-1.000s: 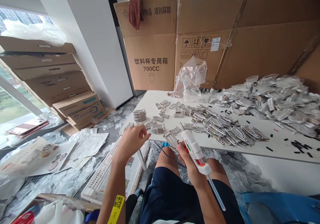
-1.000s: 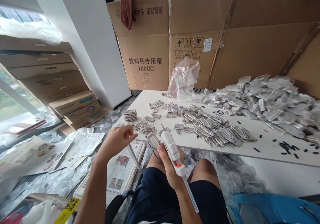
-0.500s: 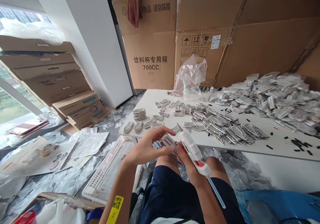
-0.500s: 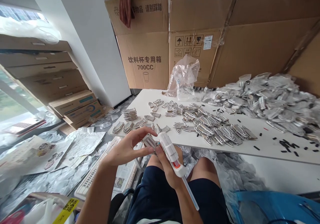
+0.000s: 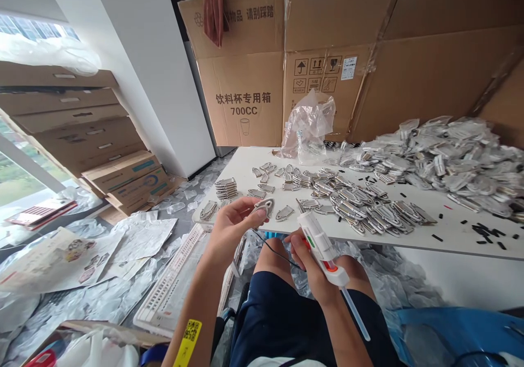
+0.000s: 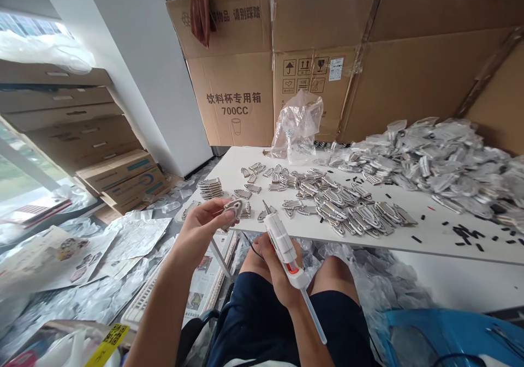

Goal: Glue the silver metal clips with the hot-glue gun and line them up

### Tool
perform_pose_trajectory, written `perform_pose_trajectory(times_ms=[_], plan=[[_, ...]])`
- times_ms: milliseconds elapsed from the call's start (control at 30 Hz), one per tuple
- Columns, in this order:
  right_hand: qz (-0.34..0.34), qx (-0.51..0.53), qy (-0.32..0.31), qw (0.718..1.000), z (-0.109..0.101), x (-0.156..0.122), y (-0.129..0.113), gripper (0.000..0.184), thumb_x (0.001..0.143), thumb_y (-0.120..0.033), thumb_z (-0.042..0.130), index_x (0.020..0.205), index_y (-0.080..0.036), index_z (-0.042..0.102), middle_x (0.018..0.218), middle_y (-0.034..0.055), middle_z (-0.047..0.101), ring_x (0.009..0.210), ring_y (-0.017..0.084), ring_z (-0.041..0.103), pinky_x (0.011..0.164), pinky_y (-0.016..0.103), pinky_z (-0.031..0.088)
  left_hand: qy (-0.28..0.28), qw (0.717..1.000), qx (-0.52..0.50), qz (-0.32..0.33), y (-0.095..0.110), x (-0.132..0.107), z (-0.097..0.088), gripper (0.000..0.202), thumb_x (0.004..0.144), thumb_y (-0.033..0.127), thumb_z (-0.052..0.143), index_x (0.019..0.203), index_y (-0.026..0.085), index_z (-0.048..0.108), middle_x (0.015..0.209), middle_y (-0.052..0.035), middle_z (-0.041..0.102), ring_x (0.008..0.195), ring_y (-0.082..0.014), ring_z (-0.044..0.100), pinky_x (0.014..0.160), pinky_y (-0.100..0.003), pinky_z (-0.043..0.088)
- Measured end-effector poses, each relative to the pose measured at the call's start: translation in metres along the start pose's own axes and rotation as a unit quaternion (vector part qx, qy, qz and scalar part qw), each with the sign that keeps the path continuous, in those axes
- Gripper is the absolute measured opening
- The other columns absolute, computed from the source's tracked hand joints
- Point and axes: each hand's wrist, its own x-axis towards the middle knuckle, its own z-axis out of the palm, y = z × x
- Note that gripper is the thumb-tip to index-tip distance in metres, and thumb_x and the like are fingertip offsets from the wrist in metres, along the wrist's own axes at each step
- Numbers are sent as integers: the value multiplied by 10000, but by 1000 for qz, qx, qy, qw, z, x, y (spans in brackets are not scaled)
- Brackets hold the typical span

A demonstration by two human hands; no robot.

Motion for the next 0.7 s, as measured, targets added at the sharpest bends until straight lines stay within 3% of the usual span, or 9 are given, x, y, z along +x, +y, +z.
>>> perform_pose_trajectory(times_ms=[267,467,700], plan=[[15,-34,-26,999,1,-1,-8,419,997,-586,727,892,-184,783,641,-28,555,540,102,408,534,260,386,49,998,-23,42,4,-3,4,237,817,327,952,924,189,792,904,-39,806,834,-142,707,772,-230,580],[30,-33,-37,998,1,-1,-8,432,977,-612,730,860,-200,789,655,-9,590,528,110,410,511,276,374,82,996,14,24,6,-5,3,229,780,305,961,927,199,822,882,-42,809,814,-147,716,697,-213,579],[46,-77,-35,995,4,1,-11,464,965,-646,713,834,-210,803,648,5,606,558,141,486,525,280,410,99,992,62,51,9,-9,8,208,769,296,946,917,197,838,868,-43,803,808,-172,726,671,-238,623]])
